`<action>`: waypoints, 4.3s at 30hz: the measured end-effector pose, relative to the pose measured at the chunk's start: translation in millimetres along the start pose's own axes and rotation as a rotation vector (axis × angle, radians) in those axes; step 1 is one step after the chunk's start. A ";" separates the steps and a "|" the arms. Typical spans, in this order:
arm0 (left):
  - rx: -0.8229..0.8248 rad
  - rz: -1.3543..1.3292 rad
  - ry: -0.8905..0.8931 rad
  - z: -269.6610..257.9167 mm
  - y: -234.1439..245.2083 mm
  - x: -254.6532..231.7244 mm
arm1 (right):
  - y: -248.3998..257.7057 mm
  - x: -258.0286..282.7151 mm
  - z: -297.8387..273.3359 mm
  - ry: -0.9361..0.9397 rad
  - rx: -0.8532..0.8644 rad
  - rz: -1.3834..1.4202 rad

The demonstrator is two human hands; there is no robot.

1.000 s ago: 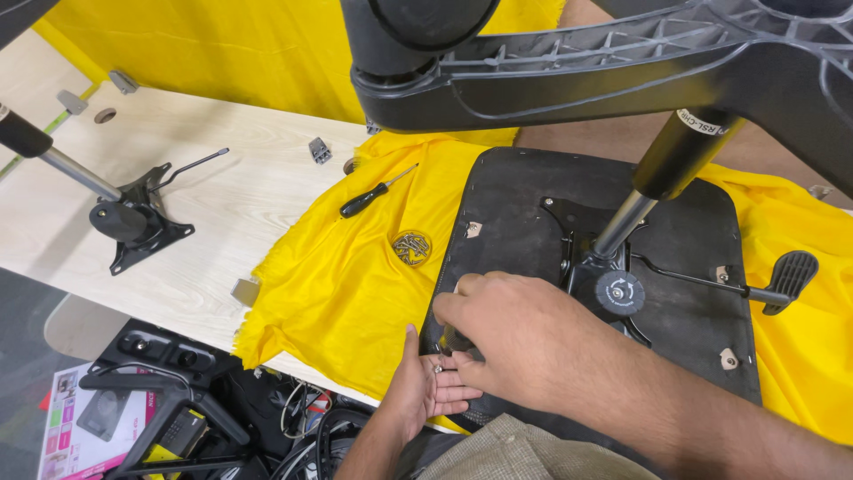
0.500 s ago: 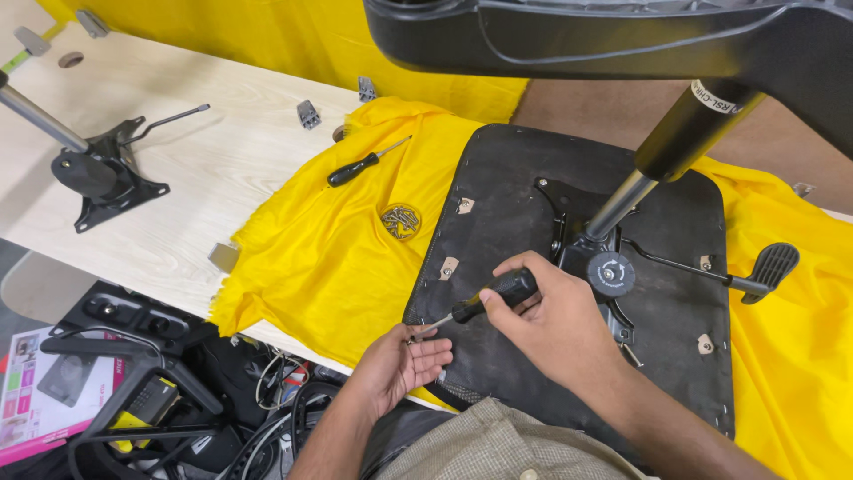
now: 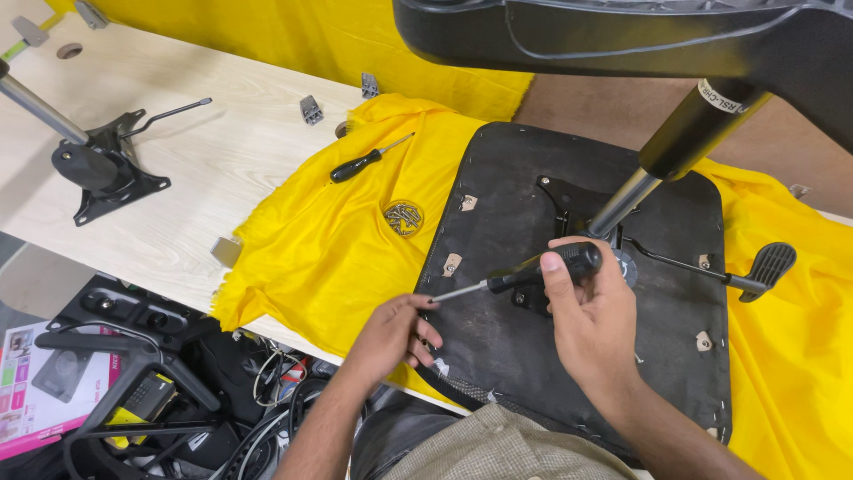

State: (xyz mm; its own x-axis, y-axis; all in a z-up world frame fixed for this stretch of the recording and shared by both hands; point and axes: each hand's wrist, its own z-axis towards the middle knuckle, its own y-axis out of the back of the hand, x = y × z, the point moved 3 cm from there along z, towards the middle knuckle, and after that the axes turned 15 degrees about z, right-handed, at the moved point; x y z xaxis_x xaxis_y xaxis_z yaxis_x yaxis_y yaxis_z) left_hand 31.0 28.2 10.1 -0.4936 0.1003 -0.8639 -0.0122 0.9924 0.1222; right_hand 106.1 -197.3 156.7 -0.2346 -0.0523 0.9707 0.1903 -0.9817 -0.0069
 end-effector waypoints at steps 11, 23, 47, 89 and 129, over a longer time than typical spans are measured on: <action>-0.327 0.092 0.004 39.9 34.1 23.2 | 11.6 -23.0 -28.8 -0.263 -0.056 -0.097; -0.314 -0.173 0.082 64.0 55.1 16.9 | 9.6 -27.1 -43.4 -0.381 -0.108 -0.181; -0.571 0.339 -0.249 65.7 71.4 16.0 | -16.3 16.8 -71.3 -0.029 -0.005 -0.488; -0.882 0.736 -0.380 38.3 -40.8 -42.4 | -11.4 -25.9 15.0 -0.021 0.326 -0.027; -0.568 0.602 -0.362 53.0 -11.9 -36.7 | -34.5 -15.5 13.9 -0.009 0.181 -0.227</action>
State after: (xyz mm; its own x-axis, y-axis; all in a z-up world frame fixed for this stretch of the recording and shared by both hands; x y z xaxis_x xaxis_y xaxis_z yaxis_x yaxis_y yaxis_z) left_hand 95.4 16.5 14.4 -0.2523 0.7032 -0.6647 -0.3156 0.5896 0.7435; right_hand 116.3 -160.1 145.3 -0.2822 0.1677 0.9446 0.3008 -0.9195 0.2531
